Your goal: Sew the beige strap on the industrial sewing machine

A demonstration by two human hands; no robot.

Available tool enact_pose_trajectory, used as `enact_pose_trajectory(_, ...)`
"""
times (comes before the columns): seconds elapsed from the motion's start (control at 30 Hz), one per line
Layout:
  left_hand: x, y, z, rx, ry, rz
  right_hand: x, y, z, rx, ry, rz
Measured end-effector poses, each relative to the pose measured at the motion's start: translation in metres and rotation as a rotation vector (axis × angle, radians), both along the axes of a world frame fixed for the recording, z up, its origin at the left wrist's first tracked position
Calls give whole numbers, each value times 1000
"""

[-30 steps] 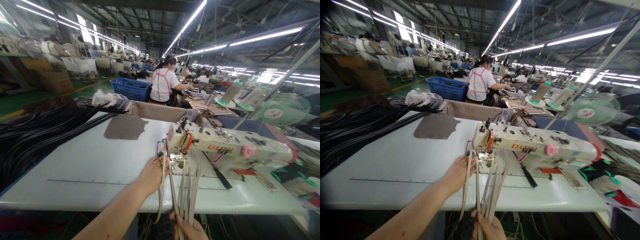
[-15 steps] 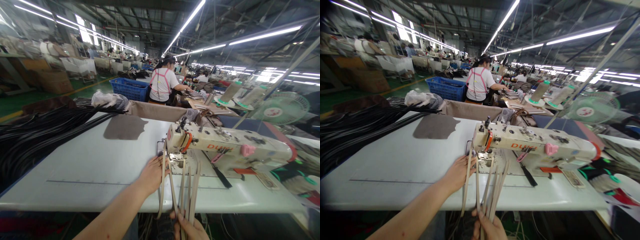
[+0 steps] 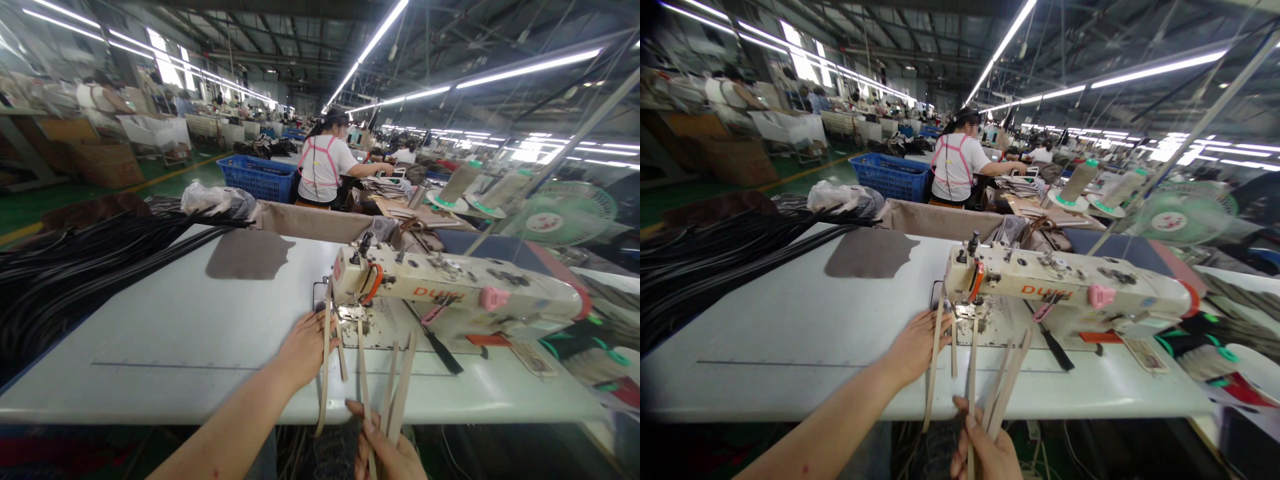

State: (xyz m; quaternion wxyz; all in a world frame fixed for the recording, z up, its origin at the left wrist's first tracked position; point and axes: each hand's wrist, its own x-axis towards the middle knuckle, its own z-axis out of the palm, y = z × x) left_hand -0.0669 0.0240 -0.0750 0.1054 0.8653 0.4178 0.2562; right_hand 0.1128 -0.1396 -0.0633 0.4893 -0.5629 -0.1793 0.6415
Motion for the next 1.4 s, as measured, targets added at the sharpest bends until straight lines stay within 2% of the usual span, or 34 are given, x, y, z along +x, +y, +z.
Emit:
enact_pose_trajectory(0.1, 0, 0, 0, 0, 8, -2, 2, -1, -1, 42, 7, 13)
enact_pose_trajectory(0.5, -1, 2, -5, 18, 20, -6, 4, -2, 10, 2, 125, 48)
enact_pose_trajectory(0.83, -1, 3, -8, 41, 27, -11, 0, -2, 13, 17, 78, 84)
enact_pose_trajectory(1.03, -1, 3, -13, 40, 44, 8, 1, 5, 2, 22, 85, 126)
enact_pose_trajectory(1.27, -2, 3, -11, 46, 52, -2, -6, 18, 15, 68, 89, 107)
enact_pose_trajectory(1.4, -3, 2, -7, 55, 36, -16, -10, 25, 14, 54, 114, 117)
